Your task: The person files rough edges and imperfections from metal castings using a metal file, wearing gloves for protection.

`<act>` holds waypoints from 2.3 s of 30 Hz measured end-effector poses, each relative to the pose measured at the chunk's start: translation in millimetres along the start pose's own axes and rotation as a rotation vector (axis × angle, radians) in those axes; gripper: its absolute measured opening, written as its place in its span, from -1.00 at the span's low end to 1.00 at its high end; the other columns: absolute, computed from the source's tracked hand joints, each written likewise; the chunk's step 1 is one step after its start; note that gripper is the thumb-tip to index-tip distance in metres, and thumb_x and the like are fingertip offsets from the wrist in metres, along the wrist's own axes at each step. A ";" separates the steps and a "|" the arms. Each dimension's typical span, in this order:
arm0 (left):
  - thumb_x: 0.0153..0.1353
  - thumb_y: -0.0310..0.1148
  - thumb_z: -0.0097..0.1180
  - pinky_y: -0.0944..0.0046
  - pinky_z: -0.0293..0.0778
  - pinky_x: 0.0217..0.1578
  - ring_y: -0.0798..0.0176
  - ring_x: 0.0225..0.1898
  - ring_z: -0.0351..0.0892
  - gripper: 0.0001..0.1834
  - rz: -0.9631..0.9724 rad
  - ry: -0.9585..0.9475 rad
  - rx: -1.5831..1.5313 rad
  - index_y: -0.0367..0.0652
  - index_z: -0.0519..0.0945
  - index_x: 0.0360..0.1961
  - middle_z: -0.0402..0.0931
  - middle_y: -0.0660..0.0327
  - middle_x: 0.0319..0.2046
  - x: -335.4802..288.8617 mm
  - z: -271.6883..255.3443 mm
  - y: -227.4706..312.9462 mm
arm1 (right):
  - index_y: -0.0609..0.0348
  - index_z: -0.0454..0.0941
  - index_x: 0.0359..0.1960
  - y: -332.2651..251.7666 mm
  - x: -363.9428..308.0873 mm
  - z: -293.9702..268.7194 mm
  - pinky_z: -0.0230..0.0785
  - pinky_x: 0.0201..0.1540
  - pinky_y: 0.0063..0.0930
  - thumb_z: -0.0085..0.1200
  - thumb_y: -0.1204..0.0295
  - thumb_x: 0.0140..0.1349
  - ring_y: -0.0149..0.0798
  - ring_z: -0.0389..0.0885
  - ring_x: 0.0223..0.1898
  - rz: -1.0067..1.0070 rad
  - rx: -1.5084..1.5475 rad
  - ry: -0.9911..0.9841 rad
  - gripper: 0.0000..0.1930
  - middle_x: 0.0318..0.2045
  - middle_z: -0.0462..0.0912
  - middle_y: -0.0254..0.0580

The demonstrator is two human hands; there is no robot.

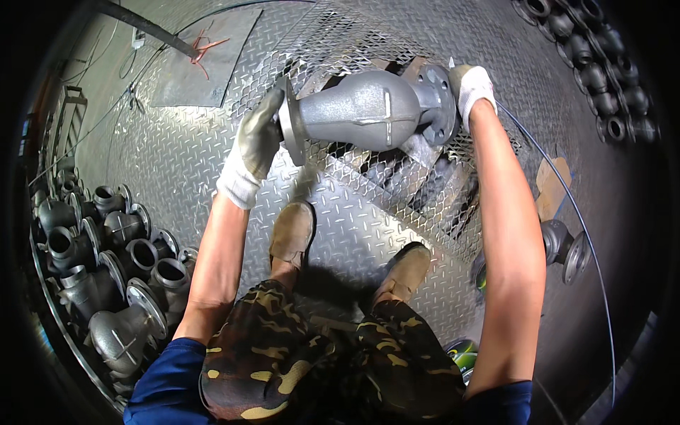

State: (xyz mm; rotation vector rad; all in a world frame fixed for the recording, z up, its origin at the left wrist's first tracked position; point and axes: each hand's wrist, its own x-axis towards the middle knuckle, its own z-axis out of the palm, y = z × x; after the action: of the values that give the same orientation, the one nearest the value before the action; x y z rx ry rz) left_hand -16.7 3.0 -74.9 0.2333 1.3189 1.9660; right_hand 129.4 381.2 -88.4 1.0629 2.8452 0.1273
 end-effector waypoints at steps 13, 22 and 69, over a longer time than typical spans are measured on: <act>0.21 -0.02 0.19 0.25 0.24 0.24 0.14 0.24 0.33 -0.10 0.081 0.048 0.196 -0.50 0.17 0.35 0.33 -0.07 0.23 -31.3 -2.9 -8.4 | 0.38 0.63 -0.24 -22.5 -114.8 15.8 0.38 -0.33 -0.44 0.00 0.45 0.28 -0.39 0.51 -0.43 0.346 1.311 0.213 -0.78 -0.44 0.68 -0.08; 0.19 -0.02 0.22 0.23 0.22 0.28 0.12 0.28 0.29 -0.07 0.138 0.047 0.246 -0.49 0.15 0.36 0.23 -0.08 0.30 -47.7 -12.1 -24.5 | 0.22 0.44 0.18 -89.8 -207.6 -87.4 0.62 -0.35 -0.50 -0.03 0.48 0.39 -0.38 0.72 -0.41 -0.050 1.051 0.513 -0.66 -0.26 0.74 -0.07; 0.21 -0.04 0.21 0.27 0.39 0.09 0.16 0.05 0.49 -0.21 0.215 0.191 0.407 -0.45 0.32 0.27 0.50 -0.11 0.07 -44.0 15.4 -1.7 | 0.47 0.42 0.08 -209.0 -221.5 -110.3 0.47 -0.40 -0.04 -0.14 0.53 0.23 -0.07 0.67 -0.44 -0.511 -0.290 -0.008 -0.61 -0.43 0.64 0.00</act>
State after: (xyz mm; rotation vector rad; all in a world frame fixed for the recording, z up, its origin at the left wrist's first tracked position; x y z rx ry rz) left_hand 23.2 -14.8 -58.6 0.4034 1.8848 1.9111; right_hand 146.5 73.7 11.8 0.2693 2.8654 0.4672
